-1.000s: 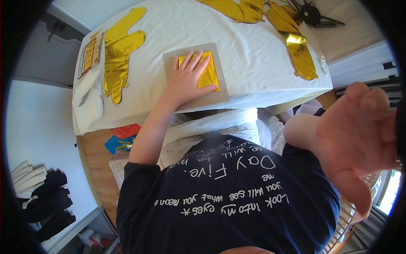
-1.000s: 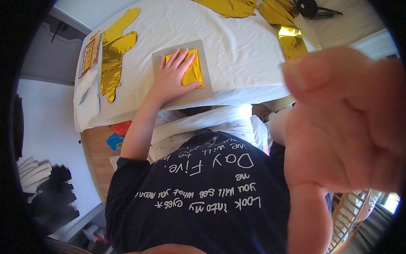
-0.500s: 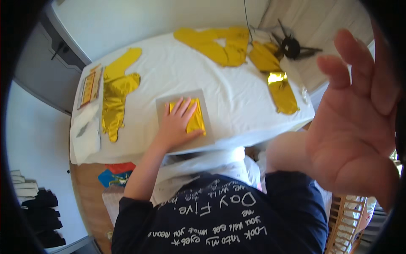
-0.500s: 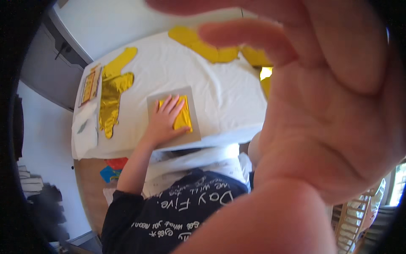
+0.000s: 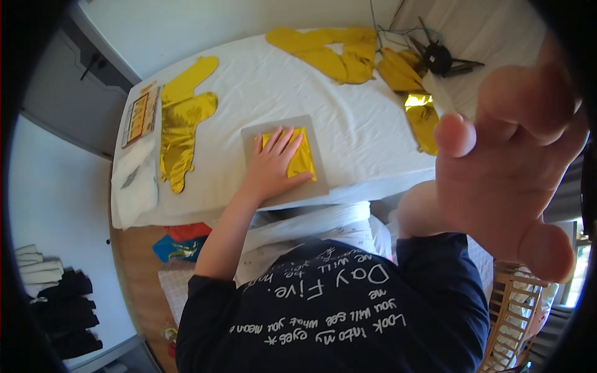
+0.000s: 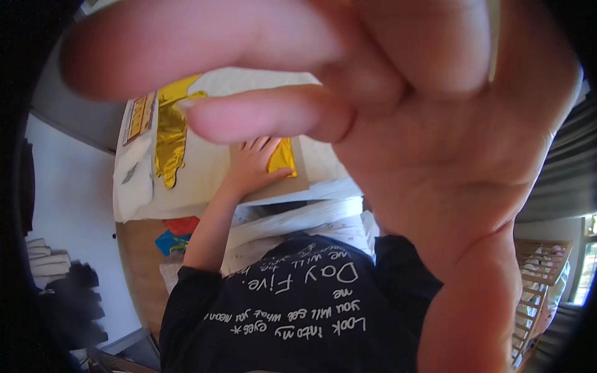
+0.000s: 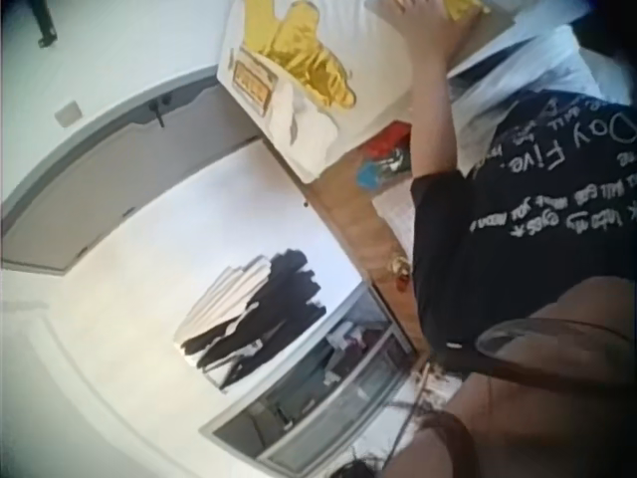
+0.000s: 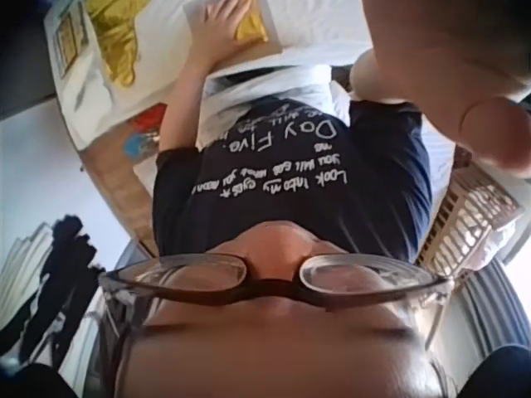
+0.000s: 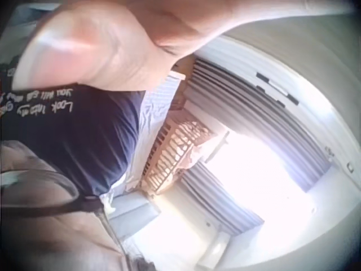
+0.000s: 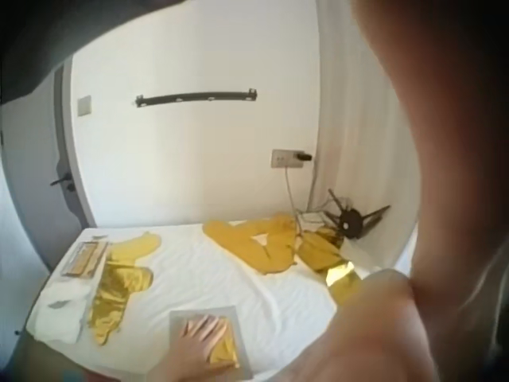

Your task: The person flattens and folds a foil balloon into a compact rectangle by hand, then positions it onto a piece of cardboard.

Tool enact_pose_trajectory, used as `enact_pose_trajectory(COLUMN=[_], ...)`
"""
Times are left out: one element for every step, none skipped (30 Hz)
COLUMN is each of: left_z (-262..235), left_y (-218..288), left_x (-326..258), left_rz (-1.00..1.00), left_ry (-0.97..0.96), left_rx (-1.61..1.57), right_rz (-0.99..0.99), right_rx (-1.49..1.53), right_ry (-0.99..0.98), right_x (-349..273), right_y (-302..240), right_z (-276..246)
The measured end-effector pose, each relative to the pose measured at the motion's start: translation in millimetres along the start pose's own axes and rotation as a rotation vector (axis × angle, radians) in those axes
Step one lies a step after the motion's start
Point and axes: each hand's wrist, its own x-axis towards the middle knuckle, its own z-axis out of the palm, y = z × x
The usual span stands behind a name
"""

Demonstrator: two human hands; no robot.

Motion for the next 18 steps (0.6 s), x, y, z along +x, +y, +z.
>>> enact_pose_trajectory(left_z=[2,1,-2,-2,0,1,1,4,7,7,3,-3,-6,-6,-4,-2,-2,-1], left_y=[-1,-3,-4,-3,-2,-1,1,-4,-6,-5,-1,4,6,6,5,3,2,0], left_x=[0,-1,2,1,-1,-2,-1,-10,-11,-11,-10,-8,-7,-7,-8,-8,-8,-8], left_rz=[0.029,0.019,0.012,0.005,-0.002,0.005,0.017,-0.021,0.006,0.031,0.025,0.030,0.030,0.021,0.030,0.040,0.034,0.032], left_ry=[0.040,0.023,0.011,0.001,-0.006,0.025,0.057,0.060,0.073,0.090,0.095,0.065,0.035,0.039,0.046,0.052,0.053,0.056], left_rx=[0.018,0.013,0.017,0.022,0.016,0.043,0.072,0.075,0.090,0.108,0.110,0.104,0.096,0.098,0.097,0.096,0.098,0.085], right_rz=[0.016,0.032,0.049,0.066,0.082,0.114,0.214,0.304,0.454,0.597,0.669,0.740,0.736,0.796,0.857,0.852,0.814,0.779], right_rx=[0.030,0.059,0.086,0.112,0.136,0.080,-0.098,-0.242,-0.401,-0.560,-0.719,-0.883,-0.883,-0.943,-1.003,-0.998,-1.022,-1.045], right_ry=[0.012,0.023,0.029,0.033,0.035,0.170,0.145,0.101,0.077,0.049,0.035,0.025,0.020,-0.001,-0.021,-0.024,0.004,0.034], right_x=[-1,-3,-1,0,-1,-15,-24,-32,-43,-58,-85,-116,-143,-168,-174,-181,-187,-187], right_y=[4,5,10,13,13,22,36,60,80,99,119,137,150,159,164,168,171,170], right_z=[1,7,8,12,16,27,29,31,37,41,43,44,44,44,47,49,52,56])
